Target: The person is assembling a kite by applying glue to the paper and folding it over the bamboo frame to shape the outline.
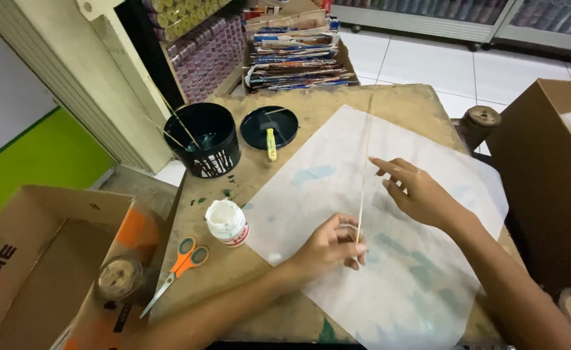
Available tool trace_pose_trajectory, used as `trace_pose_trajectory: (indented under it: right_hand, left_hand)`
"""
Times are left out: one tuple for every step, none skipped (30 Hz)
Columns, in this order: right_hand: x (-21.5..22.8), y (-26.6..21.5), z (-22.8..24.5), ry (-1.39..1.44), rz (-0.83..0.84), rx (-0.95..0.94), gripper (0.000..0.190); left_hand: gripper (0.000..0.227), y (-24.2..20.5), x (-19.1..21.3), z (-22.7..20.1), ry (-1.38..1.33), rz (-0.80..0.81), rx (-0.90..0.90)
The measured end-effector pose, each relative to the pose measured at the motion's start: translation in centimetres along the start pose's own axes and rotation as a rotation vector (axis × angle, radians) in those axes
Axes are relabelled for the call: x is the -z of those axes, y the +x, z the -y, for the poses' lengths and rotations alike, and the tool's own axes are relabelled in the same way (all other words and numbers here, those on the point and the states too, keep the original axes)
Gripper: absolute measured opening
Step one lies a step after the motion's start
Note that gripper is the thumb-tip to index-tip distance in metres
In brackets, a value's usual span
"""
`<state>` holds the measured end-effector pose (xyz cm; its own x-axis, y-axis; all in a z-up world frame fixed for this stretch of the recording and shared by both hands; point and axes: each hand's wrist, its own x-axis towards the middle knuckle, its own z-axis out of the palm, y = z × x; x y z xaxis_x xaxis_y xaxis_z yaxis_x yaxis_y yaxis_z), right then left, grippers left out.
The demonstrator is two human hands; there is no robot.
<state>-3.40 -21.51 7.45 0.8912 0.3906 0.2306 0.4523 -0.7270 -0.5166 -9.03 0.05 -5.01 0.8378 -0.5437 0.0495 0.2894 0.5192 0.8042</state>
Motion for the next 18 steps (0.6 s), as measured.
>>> trace_pose_trajectory:
  right_hand:
    - [0.0, -0.3, -0.2, -0.001, 0.001, -0.004, 0.053]
    - [-0.1, -0.7, -0.3, -0.047, 0.021, 0.026, 0.055]
    - [-0.3, -0.7, -0.4, -0.091, 0.041, 0.065, 0.057]
    - [-0.7, -0.6, -0.3, -0.09, 0.044, 0.069, 0.057]
    - [-1.1, -0.8, -0.3, -0.178, 0.084, 0.066, 0.065]
    - [-1.5, -1.0, -0.3, -0.265, 0.123, 0.063, 0.073]
    - [-1.9, -1.2, -0.3, -0.261, 0.128, 0.06, 0.073]
    - [-2.2, -1.4, -0.3, -0.316, 0.112, 0.122, 0.077]
    - [-2.5, -1.5, -0.3, -0.371, 0.094, 0.188, 0.082]
    - [-2.7, -1.5, -0.3, -0.368, 0.097, 0.188, 0.082]
    - [-3.1, -1.7, -0.2, -0.453, 0.086, 0.206, 0.084]
    - [-3.4, -1.9, 0.0, -0.538, 0.075, 0.224, 0.086]
    - [-3.6, -1.4, -0.3, -0.537, 0.076, 0.223, 0.086]
    - [-3.9, -0.9, -0.6, -0.588, 0.079, 0.178, 0.084]
    - [-4.1, -0.5, -1.0, -0.642, 0.082, 0.13, 0.081]
    - [-4.1, 0.0, -1.5, -0.642, 0.082, 0.128, 0.081]
    - [-4.1, 0.6, -2.0, -0.645, 0.048, 0.145, 0.079]
    - [-4.1, 1.1, -2.5, -0.647, 0.013, 0.161, 0.077]
  left_hand:
    - [0.057, -0.2, -0.1, 0.0, -0.003, 0.001, 0.003]
    - [0.055, -0.4, -0.1, -0.1, 0.007, 0.019, 0.017]
    - [0.054, -0.6, 0.0, -0.3, 0.019, 0.031, 0.027]
    - [0.054, -1.1, -0.6, -1.6, 0.019, 0.027, 0.024]
    - [0.05, -1.7, -1.4, -2.7, 0.095, 0.032, 0.08]
    - [0.047, -2.2, -2.1, -3.9, 0.17, 0.038, 0.137]
    - [0.047, -2.3, -2.3, -4.0, 0.167, 0.035, 0.142]
    - [0.045, -2.4, -2.4, -4.1, 0.192, 0.04, 0.118]
    - [0.042, -2.4, -2.5, -4.3, 0.219, 0.043, 0.092]
    - [0.042, -2.4, -2.5, -4.2, 0.218, 0.039, 0.094]
    - [0.044, -2.5, -2.5, -4.0, 0.209, 0.053, 0.077]
    - [0.046, -2.7, -2.5, -3.8, 0.201, 0.067, 0.06]
    - [0.046, -2.7, -2.4, -3.6, 0.201, 0.066, 0.062]
    - [0.045, -2.8, -2.3, -3.4, 0.197, 0.099, 0.051]
    - [0.045, -2.8, -2.3, -3.1, 0.192, 0.135, 0.039]
    - [0.045, -2.7, -2.1, -2.9, 0.191, 0.137, 0.041]
    - [0.046, -2.7, -1.9, -2.6, 0.162, 0.143, 0.044]
    - [0.047, -2.7, -1.8, -2.3, 0.133, 0.15, 0.048]
